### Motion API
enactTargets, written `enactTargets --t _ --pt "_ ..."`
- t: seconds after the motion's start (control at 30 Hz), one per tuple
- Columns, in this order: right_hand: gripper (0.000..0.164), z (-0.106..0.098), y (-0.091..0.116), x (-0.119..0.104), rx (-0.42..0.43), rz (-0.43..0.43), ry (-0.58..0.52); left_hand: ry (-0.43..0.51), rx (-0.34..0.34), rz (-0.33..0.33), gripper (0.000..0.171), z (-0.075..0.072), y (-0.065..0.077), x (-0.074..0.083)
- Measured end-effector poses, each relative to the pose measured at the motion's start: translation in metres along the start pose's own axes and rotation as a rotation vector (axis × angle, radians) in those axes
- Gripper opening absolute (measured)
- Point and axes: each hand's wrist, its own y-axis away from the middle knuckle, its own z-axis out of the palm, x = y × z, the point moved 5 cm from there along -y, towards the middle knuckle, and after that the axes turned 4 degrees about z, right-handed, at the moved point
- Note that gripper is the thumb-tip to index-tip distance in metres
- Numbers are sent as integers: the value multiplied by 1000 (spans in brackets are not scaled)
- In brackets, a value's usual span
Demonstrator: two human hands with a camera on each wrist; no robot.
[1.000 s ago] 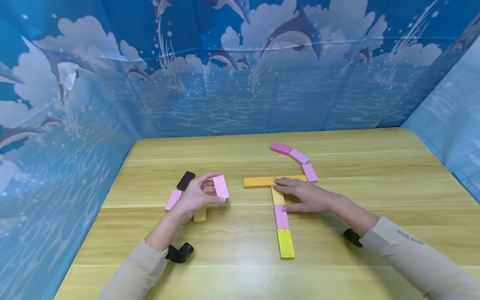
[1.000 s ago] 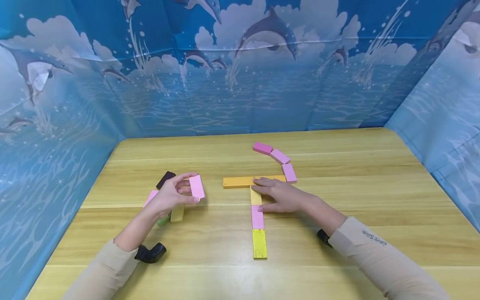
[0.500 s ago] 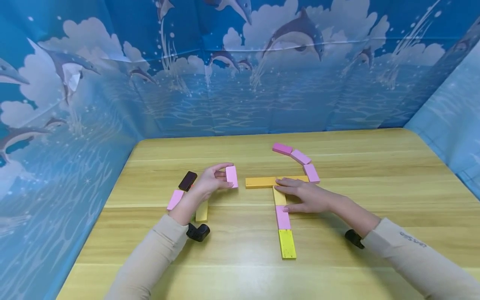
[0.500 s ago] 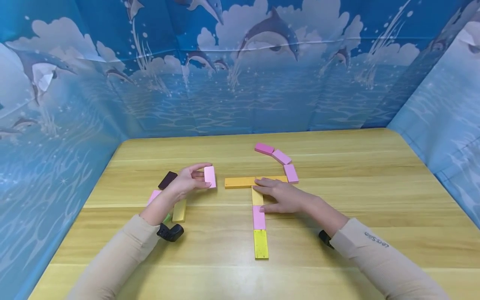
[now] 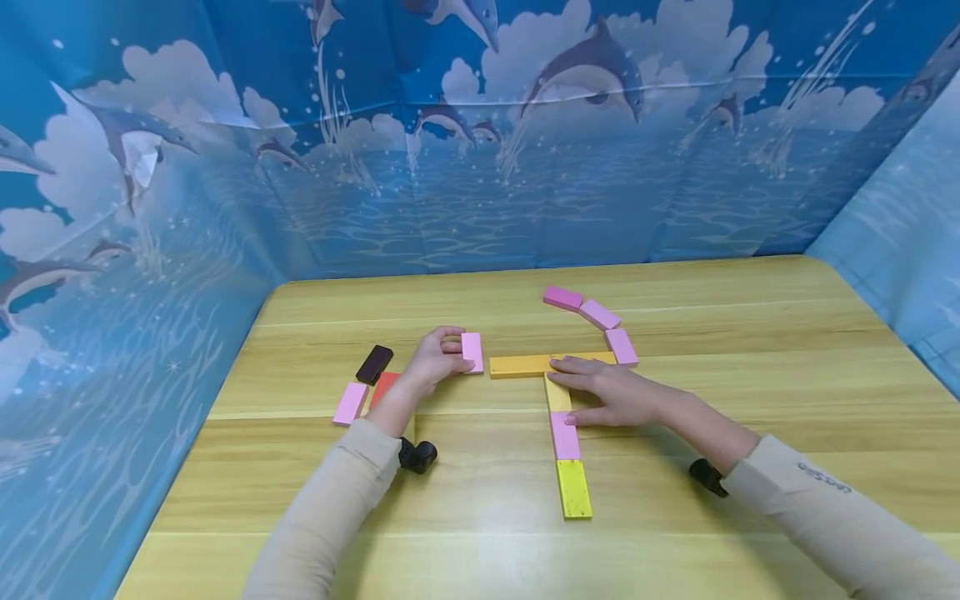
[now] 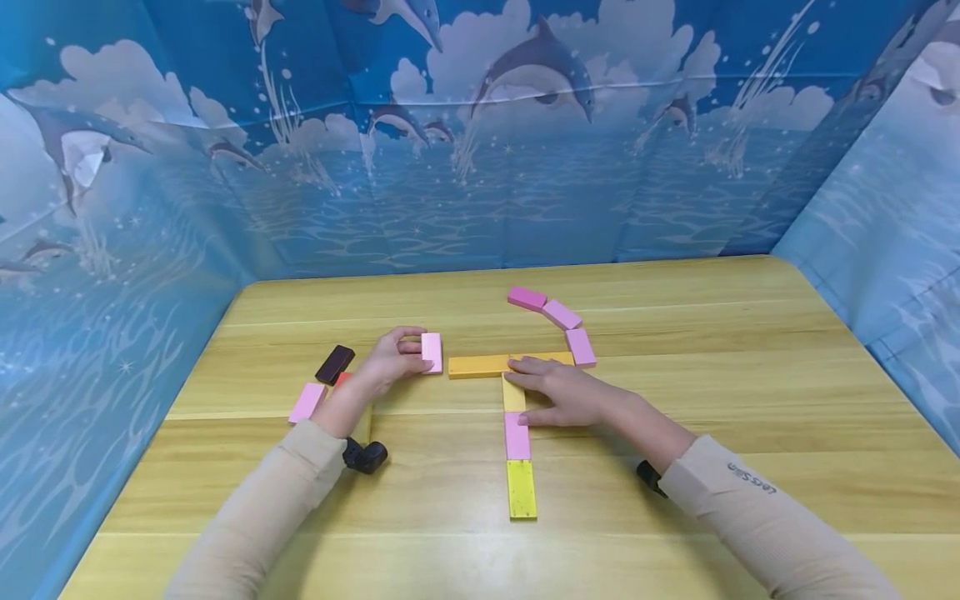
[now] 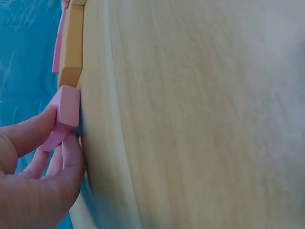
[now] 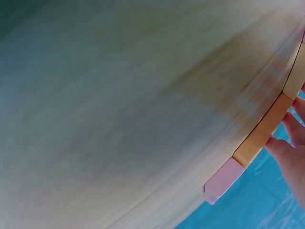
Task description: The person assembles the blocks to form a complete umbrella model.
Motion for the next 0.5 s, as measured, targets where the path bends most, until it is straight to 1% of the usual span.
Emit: enactTargets --t 0.13,0.17,0.3,0.5 --pt "65 0 0 0 -4 7 0 -38 5 25 61 3 -1 1" --pt "65 0 0 0 -5 8 -1 -49 12 35 61 3 -3 -1" --pt "65 0 0 0 -7 13 1 -97 18 56 62 8 -4 0" --pt "65 0 0 -1 -8 15 1 -162 14 85 63 12 -5 -1"
